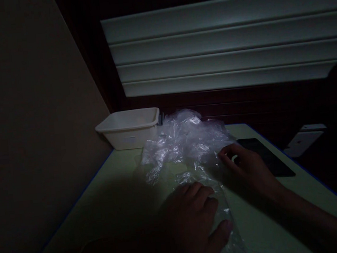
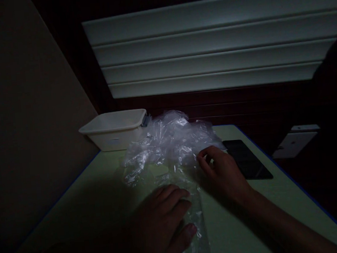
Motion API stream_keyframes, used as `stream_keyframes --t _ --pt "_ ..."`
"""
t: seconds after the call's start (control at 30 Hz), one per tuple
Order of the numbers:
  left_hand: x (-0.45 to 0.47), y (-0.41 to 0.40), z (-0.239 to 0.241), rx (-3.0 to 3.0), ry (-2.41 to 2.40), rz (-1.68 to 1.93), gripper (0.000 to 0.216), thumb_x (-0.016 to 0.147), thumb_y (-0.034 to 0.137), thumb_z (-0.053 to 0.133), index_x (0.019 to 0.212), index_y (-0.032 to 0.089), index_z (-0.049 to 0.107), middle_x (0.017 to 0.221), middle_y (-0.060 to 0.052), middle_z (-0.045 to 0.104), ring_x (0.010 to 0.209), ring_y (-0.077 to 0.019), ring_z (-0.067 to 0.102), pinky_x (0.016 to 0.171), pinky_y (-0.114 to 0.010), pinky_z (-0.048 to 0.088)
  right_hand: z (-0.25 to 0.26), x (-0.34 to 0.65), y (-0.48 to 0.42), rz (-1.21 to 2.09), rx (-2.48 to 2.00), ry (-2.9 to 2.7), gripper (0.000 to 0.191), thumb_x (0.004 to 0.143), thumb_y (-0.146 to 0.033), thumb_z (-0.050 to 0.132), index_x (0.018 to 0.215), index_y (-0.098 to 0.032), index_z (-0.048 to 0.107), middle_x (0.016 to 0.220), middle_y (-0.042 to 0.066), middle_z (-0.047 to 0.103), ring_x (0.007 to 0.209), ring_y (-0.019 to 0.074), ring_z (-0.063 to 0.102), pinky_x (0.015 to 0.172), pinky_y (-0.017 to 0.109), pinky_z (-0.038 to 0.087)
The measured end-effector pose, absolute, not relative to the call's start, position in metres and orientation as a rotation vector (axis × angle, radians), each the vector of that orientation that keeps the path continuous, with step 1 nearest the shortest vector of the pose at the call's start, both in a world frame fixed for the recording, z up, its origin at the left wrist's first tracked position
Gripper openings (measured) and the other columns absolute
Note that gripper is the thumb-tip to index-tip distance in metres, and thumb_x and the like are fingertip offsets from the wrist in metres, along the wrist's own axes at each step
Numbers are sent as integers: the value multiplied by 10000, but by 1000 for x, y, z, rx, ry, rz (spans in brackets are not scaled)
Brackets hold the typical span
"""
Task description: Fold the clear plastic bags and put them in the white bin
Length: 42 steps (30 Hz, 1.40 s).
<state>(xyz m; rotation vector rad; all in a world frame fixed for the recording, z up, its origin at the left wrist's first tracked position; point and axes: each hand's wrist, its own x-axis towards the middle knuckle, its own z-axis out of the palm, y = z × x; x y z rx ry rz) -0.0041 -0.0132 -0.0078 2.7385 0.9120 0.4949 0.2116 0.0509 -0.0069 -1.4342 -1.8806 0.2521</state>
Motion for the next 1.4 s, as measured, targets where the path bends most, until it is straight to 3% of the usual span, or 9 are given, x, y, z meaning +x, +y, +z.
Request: stream_keyframes --t 0.3,0.5,0.8,1.0,1.17,1.4 --pt "-7 -11 10 2747 826 430 347 946 387 419 1166 153 552 1073 -95 612 992 -226 544 888 -385 444 -16 219 60 113 -1373 -2017 193 918 -313 489 897 -187 633 938 72 611 778 204 594 709 337 459" --pt "-5 -7 2 2834 840 489 333 955 390 405 1119 153 572 1095 -94 603 1052 -240 520 919 -400 421 -15 217 59 199 -1324 -1990 194 921 -328 492 887 -193 627 931 66 617 760 195 584 724 343 458" --pt "-4 -4 -2 2835 888 467 343 917 420 455 1087 155 590 1235 -92 552 1153 -258 456 999 -432 361 -7 212 50 284 -1339 -1906 190 905 -346 507 859 -202 623 854 49 644 721 189 587 610 296 444" --pt "-6 -3 -3 2816 876 478 467 927 449 423 1283 150 477 1330 -103 504 1202 -268 428 1023 -453 342 -3 211 43 315 -1277 -1950 169 910 -328 506 866 -208 617 859 40 638 743 182 588 598 281 455" --pt "-5 3 -1 2833 892 452 529 919 489 407 1325 152 436 1414 -122 430 1241 -304 398 1013 -489 344 0 209 37 408 -1204 -2032 144 905 -305 510 900 -205 613 916 58 640 779 186 593 559 259 468" --pt "-1 10 -3 2798 931 439 540 918 511 395 1322 154 426 1308 -113 526 1216 -300 430 997 -489 355 0 209 35 445 -1184 -2051 143 909 -300 500 908 -214 614 915 54 649 768 181 593 562 258 480"
